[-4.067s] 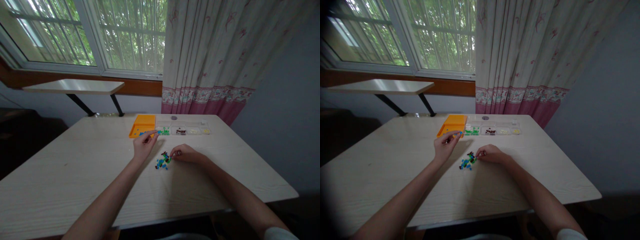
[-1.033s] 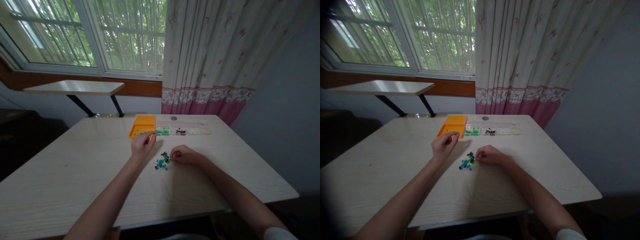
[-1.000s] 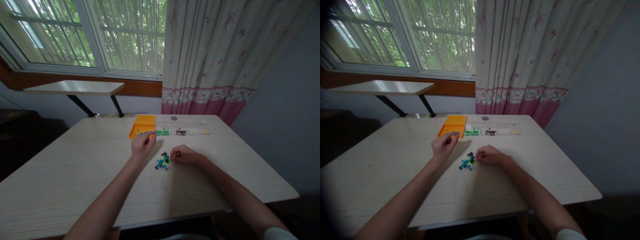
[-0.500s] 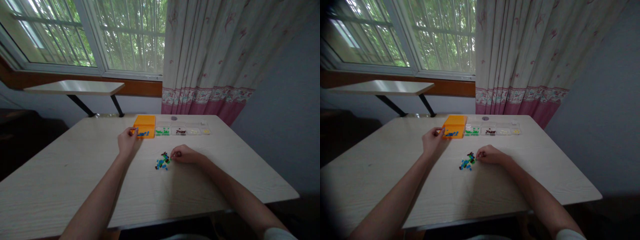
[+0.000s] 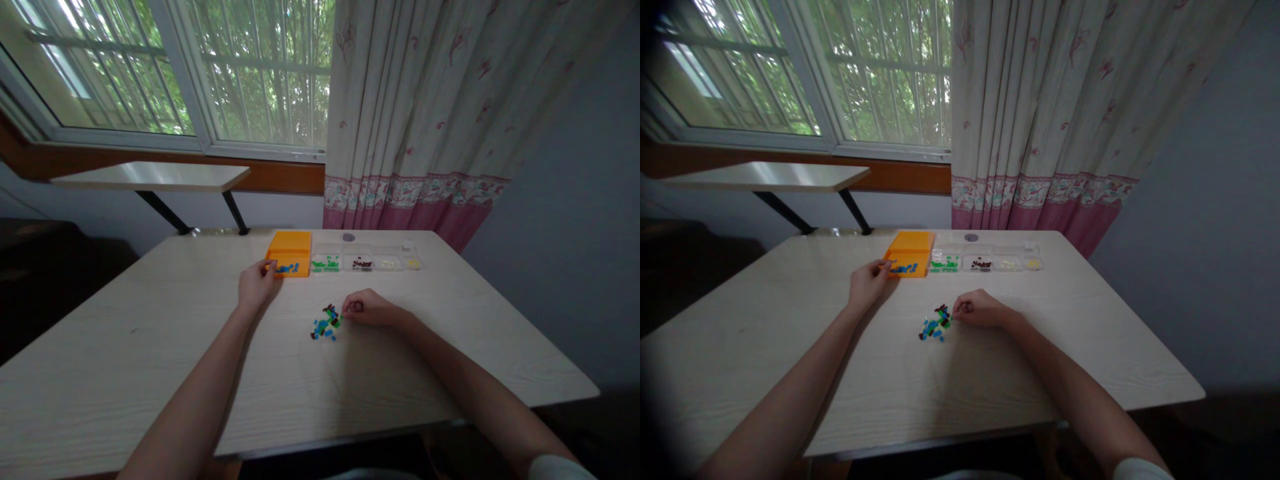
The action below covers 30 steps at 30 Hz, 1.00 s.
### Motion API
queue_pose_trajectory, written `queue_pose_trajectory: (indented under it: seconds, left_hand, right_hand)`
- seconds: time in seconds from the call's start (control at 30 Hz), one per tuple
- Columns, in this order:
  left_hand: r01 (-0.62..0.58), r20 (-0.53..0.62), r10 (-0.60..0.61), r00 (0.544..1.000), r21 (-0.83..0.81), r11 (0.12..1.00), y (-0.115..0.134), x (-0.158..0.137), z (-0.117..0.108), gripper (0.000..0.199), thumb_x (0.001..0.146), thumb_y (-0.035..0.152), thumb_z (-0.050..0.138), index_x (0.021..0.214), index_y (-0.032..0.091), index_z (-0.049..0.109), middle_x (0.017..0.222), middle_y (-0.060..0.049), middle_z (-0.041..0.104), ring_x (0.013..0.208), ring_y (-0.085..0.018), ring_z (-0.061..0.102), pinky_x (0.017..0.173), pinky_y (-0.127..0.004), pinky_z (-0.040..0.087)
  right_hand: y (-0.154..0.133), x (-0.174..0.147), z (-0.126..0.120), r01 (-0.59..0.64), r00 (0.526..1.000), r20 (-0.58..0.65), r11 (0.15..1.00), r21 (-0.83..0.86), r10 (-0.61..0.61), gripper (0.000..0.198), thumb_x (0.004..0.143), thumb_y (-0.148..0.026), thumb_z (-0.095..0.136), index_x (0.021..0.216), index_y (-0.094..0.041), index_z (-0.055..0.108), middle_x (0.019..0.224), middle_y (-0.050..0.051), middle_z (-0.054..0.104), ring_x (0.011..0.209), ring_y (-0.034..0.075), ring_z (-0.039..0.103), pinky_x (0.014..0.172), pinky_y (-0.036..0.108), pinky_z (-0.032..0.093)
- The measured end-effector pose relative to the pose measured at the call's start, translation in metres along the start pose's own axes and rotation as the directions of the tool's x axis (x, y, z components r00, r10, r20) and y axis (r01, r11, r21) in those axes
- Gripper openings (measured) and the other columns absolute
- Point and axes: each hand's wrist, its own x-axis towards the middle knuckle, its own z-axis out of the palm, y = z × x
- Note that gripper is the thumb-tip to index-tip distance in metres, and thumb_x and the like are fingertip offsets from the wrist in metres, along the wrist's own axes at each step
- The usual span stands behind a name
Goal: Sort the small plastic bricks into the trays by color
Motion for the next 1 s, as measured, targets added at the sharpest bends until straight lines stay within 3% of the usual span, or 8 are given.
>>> queue_pose_trajectory:
  seconds: [0.13, 0.23, 0.33, 0.53, 1.0]
  left_hand:
    - [-0.123, 0.176, 0.147, 0.973, -0.142, 0.982, 0.028, -0.015, 0.009, 0.032, 0.076, 0.040, 0.046, 0.083, 0.015, 0.065, 0.049, 0.001, 0.051, 0.043, -0.008, 0.042, 0.042, -0.018, 0.027]
    - [-0.204, 0.347, 0.284, 0.894, -0.250, 0.947, 0.057, -0.032, 0.014, 0.029, 0.076, 0.037, 0.047, 0.081, 0.015, 0.065, 0.046, 0.004, 0.044, 0.042, -0.007, 0.038, 0.043, -0.017, 0.026]
    - [-0.209, 0.433, 0.335, 0.837, -0.312, 0.927, 0.079, -0.046, 0.016, 0.029, 0.074, 0.039, 0.049, 0.083, 0.016, 0.065, 0.046, 0.005, 0.043, 0.042, -0.006, 0.037, 0.043, -0.017, 0.025]
    - [-0.170, 0.465, 0.326, 0.823, -0.346, 0.923, 0.093, -0.052, 0.011, 0.031, 0.070, 0.043, 0.054, 0.085, 0.017, 0.065, 0.045, 0.006, 0.038, 0.043, -0.006, 0.033, 0.043, -0.016, 0.025]
    - [-0.193, 0.424, 0.361, 0.830, -0.389, 0.901, 0.095, -0.056, 0.013, 0.024, 0.072, 0.036, 0.055, 0.082, 0.017, 0.065, 0.046, 0.007, 0.036, 0.043, -0.005, 0.032, 0.042, -0.015, 0.023]
  right_hand:
    - [0.002, 0.004, 0.003, -0.033, 0.987, -0.156, 0.998, 0.058, 0.042, 0.025, 0.074, -0.034, 0.053, 0.079, -0.012, 0.061, 0.058, -0.002, 0.048, 0.050, 0.005, 0.037, 0.045, 0.016, 0.029]
    - [0.005, 0.008, 0.005, -0.019, 0.944, -0.329, 0.999, 0.036, 0.030, 0.027, 0.074, -0.037, 0.053, 0.081, -0.012, 0.061, 0.061, -0.002, 0.049, 0.048, 0.005, 0.035, 0.045, 0.016, 0.028]
    - [0.007, 0.009, 0.006, 0.027, 0.891, -0.452, 0.999, -0.042, -0.043, 0.026, 0.074, -0.037, 0.054, 0.081, -0.014, 0.063, 0.065, 0.000, 0.051, 0.050, 0.006, 0.037, 0.047, 0.017, 0.031]
    - [0.004, 0.009, 0.007, 0.099, 0.857, -0.498, 0.991, -0.095, -0.133, 0.024, 0.075, -0.037, 0.054, 0.079, -0.015, 0.064, 0.068, 0.002, 0.052, 0.055, 0.008, 0.044, 0.052, 0.019, 0.036]
    - [-0.002, 0.007, 0.008, 0.100, 0.859, -0.487, 0.985, -0.144, -0.159, 0.024, 0.075, -0.038, 0.055, 0.078, -0.016, 0.065, 0.068, 0.003, 0.055, 0.057, 0.009, 0.046, 0.053, 0.020, 0.038]
